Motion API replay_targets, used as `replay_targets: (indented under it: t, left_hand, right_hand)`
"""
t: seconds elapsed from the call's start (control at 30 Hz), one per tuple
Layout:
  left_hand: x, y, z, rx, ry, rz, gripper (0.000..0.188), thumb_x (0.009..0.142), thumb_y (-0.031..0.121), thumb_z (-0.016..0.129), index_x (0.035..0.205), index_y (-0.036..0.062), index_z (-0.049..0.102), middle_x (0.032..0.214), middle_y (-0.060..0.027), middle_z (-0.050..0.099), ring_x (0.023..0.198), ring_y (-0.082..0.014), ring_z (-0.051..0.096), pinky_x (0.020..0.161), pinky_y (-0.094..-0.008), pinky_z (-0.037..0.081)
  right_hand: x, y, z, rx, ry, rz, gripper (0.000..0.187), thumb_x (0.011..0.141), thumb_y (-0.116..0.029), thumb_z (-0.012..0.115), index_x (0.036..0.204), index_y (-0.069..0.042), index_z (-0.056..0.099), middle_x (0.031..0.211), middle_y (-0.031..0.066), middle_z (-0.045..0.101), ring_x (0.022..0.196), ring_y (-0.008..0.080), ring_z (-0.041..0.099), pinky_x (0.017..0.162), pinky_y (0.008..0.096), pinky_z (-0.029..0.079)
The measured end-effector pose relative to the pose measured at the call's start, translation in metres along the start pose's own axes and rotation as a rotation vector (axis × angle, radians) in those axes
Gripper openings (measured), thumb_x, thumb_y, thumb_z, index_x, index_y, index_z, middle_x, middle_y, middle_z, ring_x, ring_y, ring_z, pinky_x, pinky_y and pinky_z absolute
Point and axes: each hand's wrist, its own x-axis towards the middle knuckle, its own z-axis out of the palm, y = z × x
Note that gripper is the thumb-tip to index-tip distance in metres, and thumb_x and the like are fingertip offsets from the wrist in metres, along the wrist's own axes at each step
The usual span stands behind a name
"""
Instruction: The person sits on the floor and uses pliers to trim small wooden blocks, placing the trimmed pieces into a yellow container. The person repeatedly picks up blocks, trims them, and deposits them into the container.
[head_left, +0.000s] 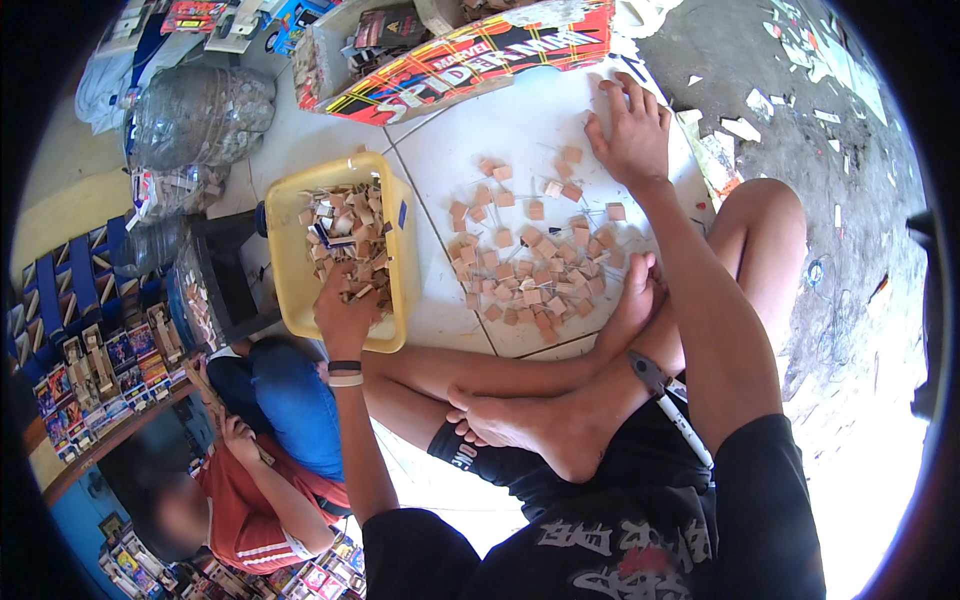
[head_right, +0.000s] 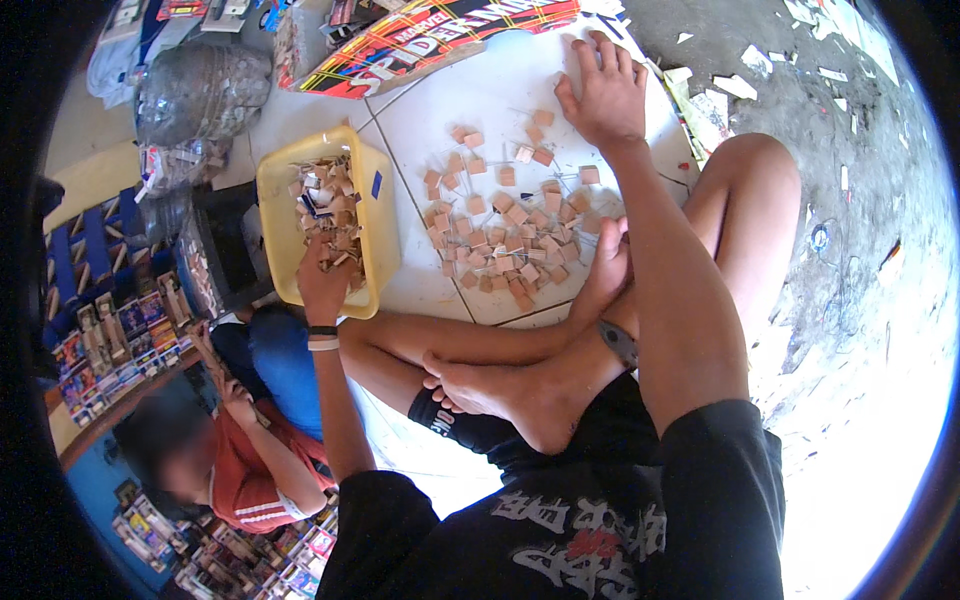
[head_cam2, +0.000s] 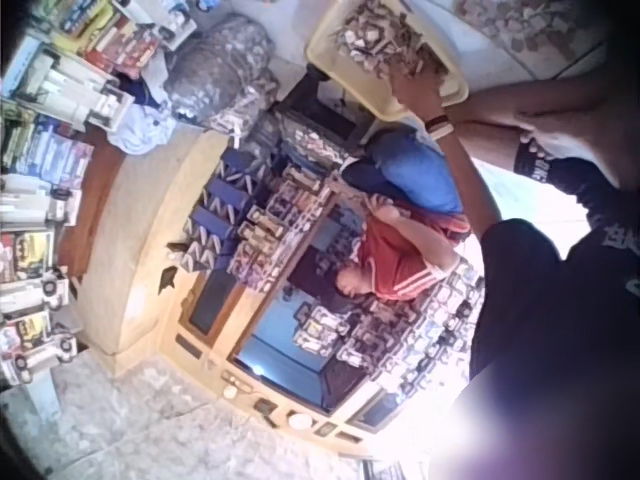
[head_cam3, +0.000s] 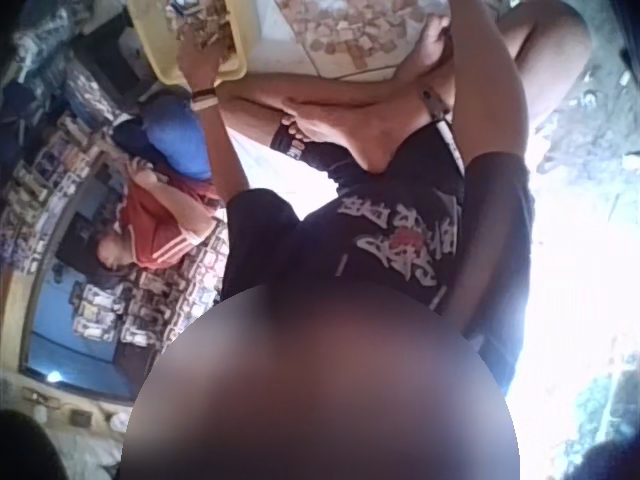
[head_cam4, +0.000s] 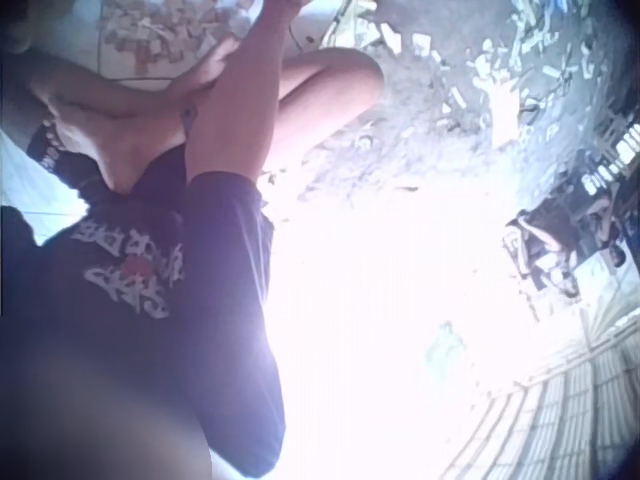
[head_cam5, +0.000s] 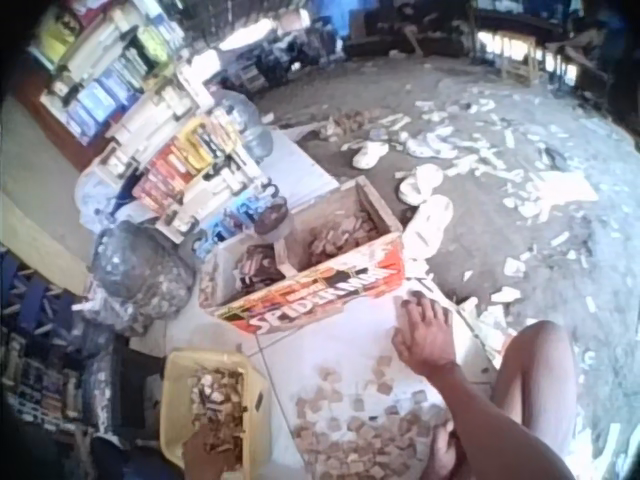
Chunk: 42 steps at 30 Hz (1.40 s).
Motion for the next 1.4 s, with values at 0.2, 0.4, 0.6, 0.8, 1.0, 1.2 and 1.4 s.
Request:
replay_targets:
  t: [0.2,0.4,0.6,0.8,1.0,1.2,1.4]
  left_hand:
    - [-0.017,0.016,-0.051,-0.754,0.018,-0.33,0.044,0.091,0.003,0.073,0.134,0.008,0.065,0.1,0.0004,0.074,0.08,-0.0069,0.067,0.06,-0.0217,0.05]
    - [-0.043,0.081,-0.062,-1.102,-0.091,-0.18,0.046,0.094,0.0,0.073,0.137,0.0115,0.059,0.109,-0.0039,0.074,0.088,-0.0085,0.067,0.062,-0.0218,0.05]
    - [-0.048,0.158,0.005,-0.765,-0.337,0.252,0.047,0.086,0.003,0.082,0.13,0.0063,0.065,0.119,-0.0056,0.073,0.108,-0.0154,0.07,0.095,-0.03,0.056]
    - [-0.039,0.168,0.067,-0.516,-0.175,0.287,0.06,0.084,0.01,0.087,0.139,0.0073,0.066,0.128,-0.0075,0.072,0.119,-0.0196,0.066,0.108,-0.0348,0.049]
    - [-0.037,0.137,0.067,-0.563,-0.187,0.087,0.04,0.099,0.014,0.075,0.138,0.0062,0.067,0.134,-0.0085,0.071,0.121,-0.0229,0.068,0.102,-0.0365,0.056]
    - [-0.033,0.13,0.068,-0.666,-0.134,0.117,0.034,0.101,-0.003,0.058,0.132,0.0041,0.069,0.132,-0.012,0.072,0.123,-0.0246,0.068,0.105,-0.0377,0.053]
    - [-0.037,0.132,0.062,-0.701,-0.305,0.117,0.061,0.09,-0.022,0.037,0.134,0.007,0.068,0.154,-0.0124,0.055,0.133,-0.0255,0.062,0.096,-0.0338,0.064]
  right_hand:
    - [0.0,0.0,0.0,-0.011,-0.013,0.0,0.054,0.096,-0.04,0.066,0.144,-0.016,0.06,0.154,0.0071,0.053,0.138,0.0287,0.051,0.115,0.053,0.037]
    - [0.0,0.001,0.002,-0.019,-0.022,-0.001,0.053,0.097,-0.04,0.066,0.144,-0.016,0.059,0.153,0.007,0.053,0.138,0.0288,0.051,0.114,0.0537,0.038]
    - [0.0,0.001,0.002,-0.022,0.0,-0.011,0.052,0.095,-0.04,0.066,0.141,-0.016,0.06,0.151,0.0073,0.053,0.136,0.0295,0.052,0.112,0.0545,0.039]
    - [0.001,0.0,0.001,0.019,-0.006,-0.004,0.052,0.094,-0.04,0.066,0.139,-0.015,0.061,0.151,0.0077,0.053,0.135,0.0296,0.052,0.112,0.0539,0.039]
    - [0.0,-0.001,0.002,-0.016,-0.033,0.008,0.053,0.095,-0.042,0.064,0.141,-0.015,0.059,0.152,0.008,0.052,0.137,0.0293,0.051,0.114,0.0539,0.037]
    - [0.001,-0.001,-0.001,-0.02,-0.047,0.01,0.054,0.095,-0.041,0.064,0.142,-0.016,0.059,0.153,0.0074,0.052,0.138,0.0289,0.05,0.114,0.0542,0.037]
    - [0.001,-0.001,0.0,0.003,-0.021,0.0,0.053,0.095,-0.041,0.065,0.141,-0.015,0.06,0.153,0.0077,0.052,0.138,0.0293,0.05,0.114,0.0541,0.037]
